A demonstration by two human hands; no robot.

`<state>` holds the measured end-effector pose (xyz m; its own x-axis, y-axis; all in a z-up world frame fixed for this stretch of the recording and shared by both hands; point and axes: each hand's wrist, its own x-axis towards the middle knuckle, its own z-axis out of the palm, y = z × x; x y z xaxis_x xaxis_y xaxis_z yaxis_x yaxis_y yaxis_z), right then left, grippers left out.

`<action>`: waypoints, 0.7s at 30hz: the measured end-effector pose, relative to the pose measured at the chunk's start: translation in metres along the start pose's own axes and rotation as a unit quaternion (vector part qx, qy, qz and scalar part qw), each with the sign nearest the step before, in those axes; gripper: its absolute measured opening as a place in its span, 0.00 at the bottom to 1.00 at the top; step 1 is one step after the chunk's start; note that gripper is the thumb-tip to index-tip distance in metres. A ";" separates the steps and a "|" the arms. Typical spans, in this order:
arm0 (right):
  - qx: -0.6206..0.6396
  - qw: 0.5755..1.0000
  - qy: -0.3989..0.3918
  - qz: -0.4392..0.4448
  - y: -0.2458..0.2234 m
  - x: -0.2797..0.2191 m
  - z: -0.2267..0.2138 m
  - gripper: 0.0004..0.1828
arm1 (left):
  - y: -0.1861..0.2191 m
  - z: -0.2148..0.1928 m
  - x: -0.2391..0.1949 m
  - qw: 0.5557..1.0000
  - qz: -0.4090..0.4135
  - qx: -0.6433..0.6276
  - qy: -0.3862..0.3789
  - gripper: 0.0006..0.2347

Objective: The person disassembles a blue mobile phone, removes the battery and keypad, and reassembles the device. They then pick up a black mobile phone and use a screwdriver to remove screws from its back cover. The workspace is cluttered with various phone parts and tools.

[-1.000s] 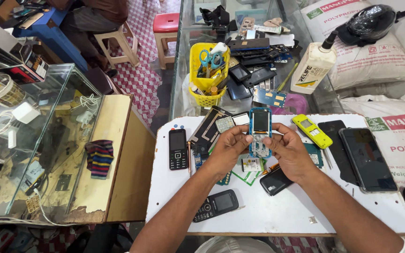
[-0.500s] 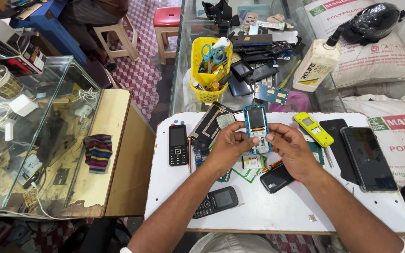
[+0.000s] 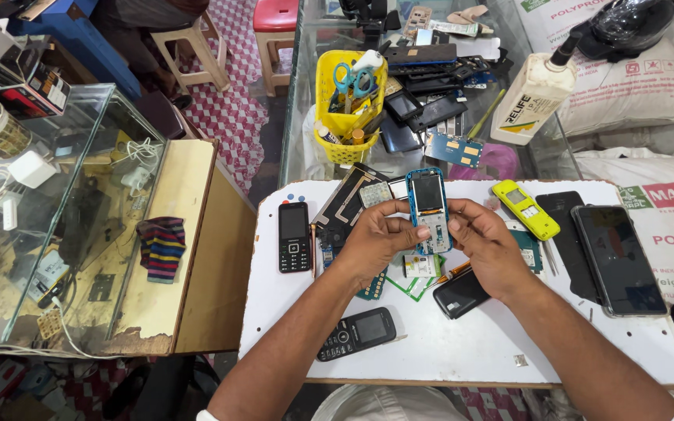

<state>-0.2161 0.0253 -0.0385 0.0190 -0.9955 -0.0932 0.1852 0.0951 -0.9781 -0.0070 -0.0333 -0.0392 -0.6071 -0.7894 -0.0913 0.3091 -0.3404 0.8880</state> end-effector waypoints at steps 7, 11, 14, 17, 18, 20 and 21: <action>-0.028 0.999 0.010 -0.043 0.000 0.000 0.002 0.21 | -0.009 0.006 0.003 0.998 0.051 0.019 0.033 0.11; 0.007 0.999 -0.007 -0.046 0.000 0.001 0.002 0.24 | -0.014 0.005 0.005 0.996 0.080 0.013 0.024 0.10; -0.036 0.996 -0.024 -0.072 0.000 0.001 0.008 0.25 | -0.014 0.003 0.004 0.994 0.096 0.045 0.016 0.10; -0.039 0.996 -0.016 -0.074 -0.002 -0.001 0.010 0.23 | -0.012 0.002 0.004 0.994 0.087 0.059 0.003 0.13; -0.029 0.997 -0.011 -0.069 -0.003 -0.001 0.009 0.23 | -0.012 0.002 0.004 0.995 0.080 0.057 -0.002 0.14; -0.008 0.998 0.010 -0.060 -0.002 -0.001 0.008 0.22 | -0.012 0.001 0.004 0.995 0.088 0.053 -0.015 0.15; 0.003 0.998 0.020 -0.055 0.000 -0.001 0.008 0.21 | -0.012 0.000 0.004 0.994 0.092 0.051 -0.022 0.15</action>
<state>-0.2083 0.0259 -0.0365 -0.0417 -0.9991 0.0077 0.1903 -0.0155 -0.9816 -0.0130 -0.0329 -0.0500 -0.5794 -0.8096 0.0941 0.3426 -0.1372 0.9294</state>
